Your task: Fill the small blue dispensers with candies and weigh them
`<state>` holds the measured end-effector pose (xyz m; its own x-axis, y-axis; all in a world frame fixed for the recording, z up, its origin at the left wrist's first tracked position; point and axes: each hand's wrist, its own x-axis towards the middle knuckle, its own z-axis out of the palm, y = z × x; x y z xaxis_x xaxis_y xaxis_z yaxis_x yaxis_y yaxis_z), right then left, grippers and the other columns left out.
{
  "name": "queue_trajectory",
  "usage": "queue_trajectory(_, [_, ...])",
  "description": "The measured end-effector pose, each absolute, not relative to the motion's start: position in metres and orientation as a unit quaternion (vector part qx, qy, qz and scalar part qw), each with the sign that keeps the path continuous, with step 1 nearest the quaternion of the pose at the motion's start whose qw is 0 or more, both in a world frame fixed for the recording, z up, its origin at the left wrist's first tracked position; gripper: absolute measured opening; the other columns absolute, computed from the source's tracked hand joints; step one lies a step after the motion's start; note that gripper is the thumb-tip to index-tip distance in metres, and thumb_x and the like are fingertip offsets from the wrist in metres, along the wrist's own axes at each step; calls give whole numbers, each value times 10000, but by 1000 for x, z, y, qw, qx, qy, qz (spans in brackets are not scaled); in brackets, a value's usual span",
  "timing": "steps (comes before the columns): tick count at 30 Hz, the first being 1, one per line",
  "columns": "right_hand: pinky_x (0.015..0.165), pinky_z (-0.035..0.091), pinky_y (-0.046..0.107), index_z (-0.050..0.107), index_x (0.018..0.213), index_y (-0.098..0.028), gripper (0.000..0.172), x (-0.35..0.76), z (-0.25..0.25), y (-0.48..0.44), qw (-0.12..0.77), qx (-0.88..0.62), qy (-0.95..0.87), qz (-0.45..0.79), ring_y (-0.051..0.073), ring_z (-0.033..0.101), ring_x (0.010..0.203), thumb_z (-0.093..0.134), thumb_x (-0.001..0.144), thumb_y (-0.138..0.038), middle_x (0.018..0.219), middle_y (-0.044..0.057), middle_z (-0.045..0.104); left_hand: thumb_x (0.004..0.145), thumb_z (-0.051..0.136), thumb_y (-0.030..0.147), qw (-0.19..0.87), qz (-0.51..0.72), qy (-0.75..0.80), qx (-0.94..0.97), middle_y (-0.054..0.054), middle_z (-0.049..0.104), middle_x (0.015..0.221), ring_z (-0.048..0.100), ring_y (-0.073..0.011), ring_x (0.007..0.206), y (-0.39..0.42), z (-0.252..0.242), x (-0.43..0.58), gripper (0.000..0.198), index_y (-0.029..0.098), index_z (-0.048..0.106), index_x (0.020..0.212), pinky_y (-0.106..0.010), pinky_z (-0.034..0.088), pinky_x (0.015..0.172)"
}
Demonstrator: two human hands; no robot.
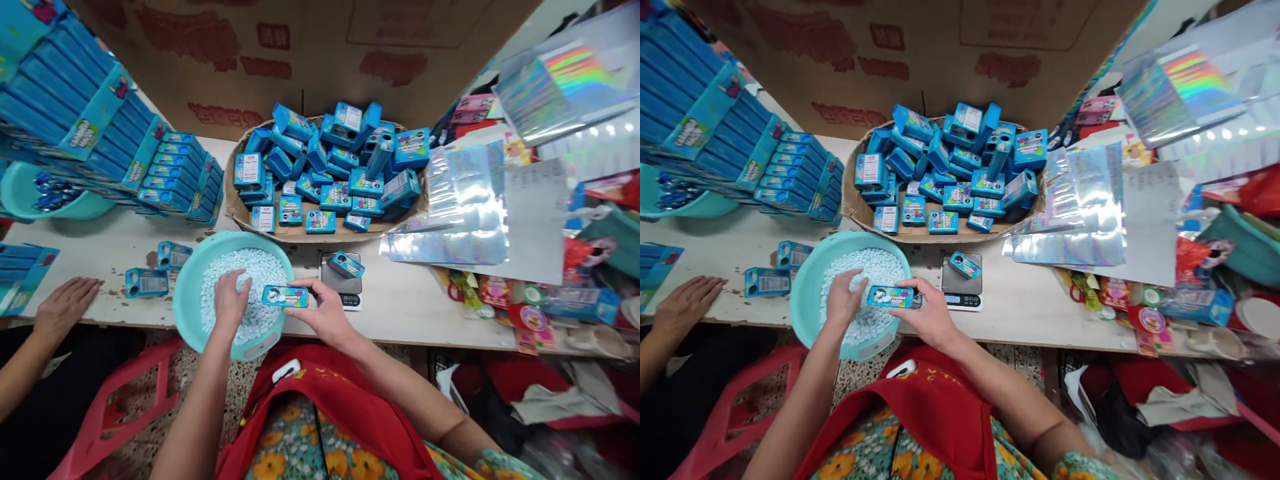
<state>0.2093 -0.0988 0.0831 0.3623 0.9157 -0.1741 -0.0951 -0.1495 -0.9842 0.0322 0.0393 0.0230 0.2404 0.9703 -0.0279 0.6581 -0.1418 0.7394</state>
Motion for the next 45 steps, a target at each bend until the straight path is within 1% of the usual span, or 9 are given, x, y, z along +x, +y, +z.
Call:
queue_trajectory(4, [853, 532, 366, 651, 1036, -244, 397, 250, 95, -148, 566, -656, -280, 413, 210, 661, 921, 802, 674, -308, 1041, 35, 691, 859, 502, 262, 316, 244, 421, 814, -96, 618, 1118, 578, -243, 1066, 17, 32, 104, 277, 213, 625, 1103, -416, 450, 951])
queue_trajectory(9, [907, 514, 432, 650, 1036, -222, 407, 303, 93, -195, 569, -737, -223, 289, 245, 648, 978, 806, 671, -312, 1064, 70, 691, 820, 527, 128, 281, 149, 200, 927, -71, 497, 1326, 530, -230, 1156, 1, 27, 199, 436, 284, 558, 1226, -373, 465, 939])
queue_trajectory(18, [882, 515, 454, 651, 1038, -195, 449, 339, 58, -190, 566, -769, -222, 197, 249, 656, 923, 796, 656, -380, 1029, 83, 698, 859, 504, 134, 261, 188, 193, 927, -57, 522, 1326, 549, -215, 1033, -4, 2, 194, 171, 251, 627, 881, -357, 468, 868])
queue_trajectory(24, [911, 504, 432, 629, 1061, -197, 442, 336, 37, -164, 586, -735, -260, 220, 237, 641, 977, 785, 673, -342, 1078, 80, 675, 890, 507, 259, 288, 210, 304, 883, -69, 590, 1196, 586, -211, 1032, -2, 39, 143, 118, 243, 618, 927, -319, 469, 845])
queue_trajectory(30, [931, 497, 423, 594, 1074, -173, 447, 318, -18, -132, 590, -715, -259, 271, 234, 627, 1022, 735, 706, -384, 1114, 102, 655, 844, 591, 267, 378, 275, 357, 808, -73, 629, 1084, 591, -217, 1034, 1, 75, 98, 58, 231, 635, 857, -333, 470, 858])
queue_trajectory(36, [1069, 362, 480, 485, 1287, -208, 629, 293, 25, -140, 514, -755, -378, 153, 274, 451, 1278, 734, 736, -380, 1367, 128, 496, 777, 672, 245, 490, 308, 378, 722, -69, 657, 1056, 592, -228, 1032, -14, 72, 90, 26, 224, 682, 790, -385, 423, 955])
queue_trajectory(40, [934, 475, 419, 533, 1221, -212, 568, 257, 65, -132, 445, -727, -452, 262, 258, 593, 1064, 748, 732, -404, 1163, 91, 631, 714, 743, 267, 628, 297, 386, 607, -69, 648, 1057, 581, -224, 1038, -22, 65, 87, 125, 206, 680, 802, -353, 434, 933])
queue_trajectory(43, [745, 515, 341, 600, 1013, -216, 340, 234, 80, -120, 425, -728, -451, 292, 205, 624, 818, 717, 767, -419, 907, 29, 664, 727, 738, 391, 744, 309, 395, 442, -68, 651, 1052, 601, -196, 971, -19, 68, 81, 396, 230, 625, 1070, -307, 468, 848])
queue_trajectory(45, [742, 501, 337, 601, 999, -224, 334, 224, 84, -113, 422, -722, -482, 262, 207, 613, 829, 735, 756, -411, 915, 32, 656, 783, 624, 554, 802, 331, 383, 317, -87, 654, 1067, 610, -199, 952, -12, 72, 78, 515, 233, 563, 1181, -315, 484, 818])
